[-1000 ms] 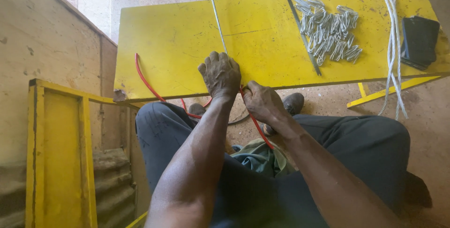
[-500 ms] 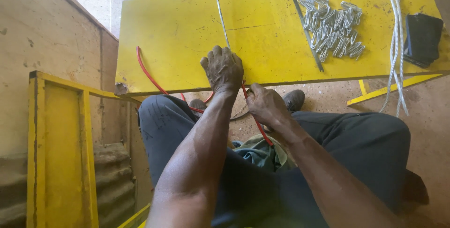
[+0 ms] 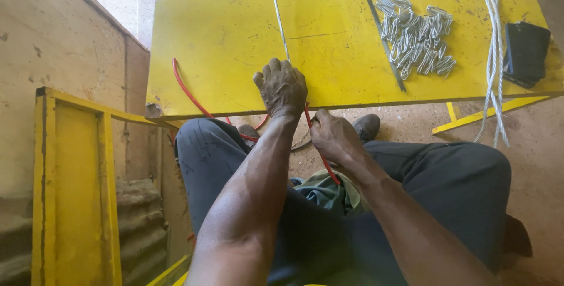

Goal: The person sits on the floor and uses a knife to strip the insulation off red and white wires. They repeatedly hold the wires against a yellow table, cut the outer layer, and pull the insulation away to expose the inner conductor.

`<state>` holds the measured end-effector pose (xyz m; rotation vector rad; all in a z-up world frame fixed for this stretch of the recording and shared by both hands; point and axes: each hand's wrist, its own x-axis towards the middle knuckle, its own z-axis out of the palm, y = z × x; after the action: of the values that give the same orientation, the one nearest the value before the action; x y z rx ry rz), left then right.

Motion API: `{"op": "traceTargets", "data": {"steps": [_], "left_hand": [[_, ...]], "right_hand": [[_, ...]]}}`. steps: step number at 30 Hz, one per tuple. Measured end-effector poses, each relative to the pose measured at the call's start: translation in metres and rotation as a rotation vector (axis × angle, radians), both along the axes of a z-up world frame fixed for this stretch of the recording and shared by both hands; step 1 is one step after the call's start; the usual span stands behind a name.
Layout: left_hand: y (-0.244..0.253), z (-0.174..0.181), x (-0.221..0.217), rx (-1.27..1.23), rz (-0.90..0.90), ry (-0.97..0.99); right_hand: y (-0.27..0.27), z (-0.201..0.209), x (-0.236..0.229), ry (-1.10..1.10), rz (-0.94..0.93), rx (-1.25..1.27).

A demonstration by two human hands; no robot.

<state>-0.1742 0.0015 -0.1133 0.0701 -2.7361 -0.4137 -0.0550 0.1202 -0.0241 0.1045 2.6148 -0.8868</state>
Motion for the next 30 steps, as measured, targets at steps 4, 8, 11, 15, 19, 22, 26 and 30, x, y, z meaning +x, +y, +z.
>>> {"op": "traceTargets", "data": {"steps": [4,8,11,15,19,22,26,30], "left_hand": [[0.001,-0.002,-0.009,0.004,-0.001,0.058],[-0.003,-0.035,-0.027,0.001,0.099,0.264],[0.005,-0.02,-0.009,0.125,0.019,0.293],[-0.005,-0.022,-0.015,0.126,-0.002,0.499],[-0.017,-0.003,0.004,0.682,-0.079,0.229],[-0.012,0.027,0.057,0.948,-0.083,0.071],[0.03,0.031,0.106,0.887,-0.098,-0.074],[0.056,0.078,0.15,0.873,-0.196,-0.138]], "right_hand": [[0.012,-0.068,0.028,0.091,0.07,0.102],[-0.001,-0.223,0.14,0.506,0.353,0.479],[0.01,-0.06,0.109,-0.189,-0.008,0.216],[0.038,0.008,0.085,0.192,-0.185,-0.112],[0.073,-0.046,0.056,0.215,-0.439,-0.123],[0.067,-0.037,0.058,0.249,-0.487,-0.278],[0.029,0.032,0.047,0.431,-0.555,-0.54],[0.029,0.043,0.035,0.434,-0.454,-0.78]]}}
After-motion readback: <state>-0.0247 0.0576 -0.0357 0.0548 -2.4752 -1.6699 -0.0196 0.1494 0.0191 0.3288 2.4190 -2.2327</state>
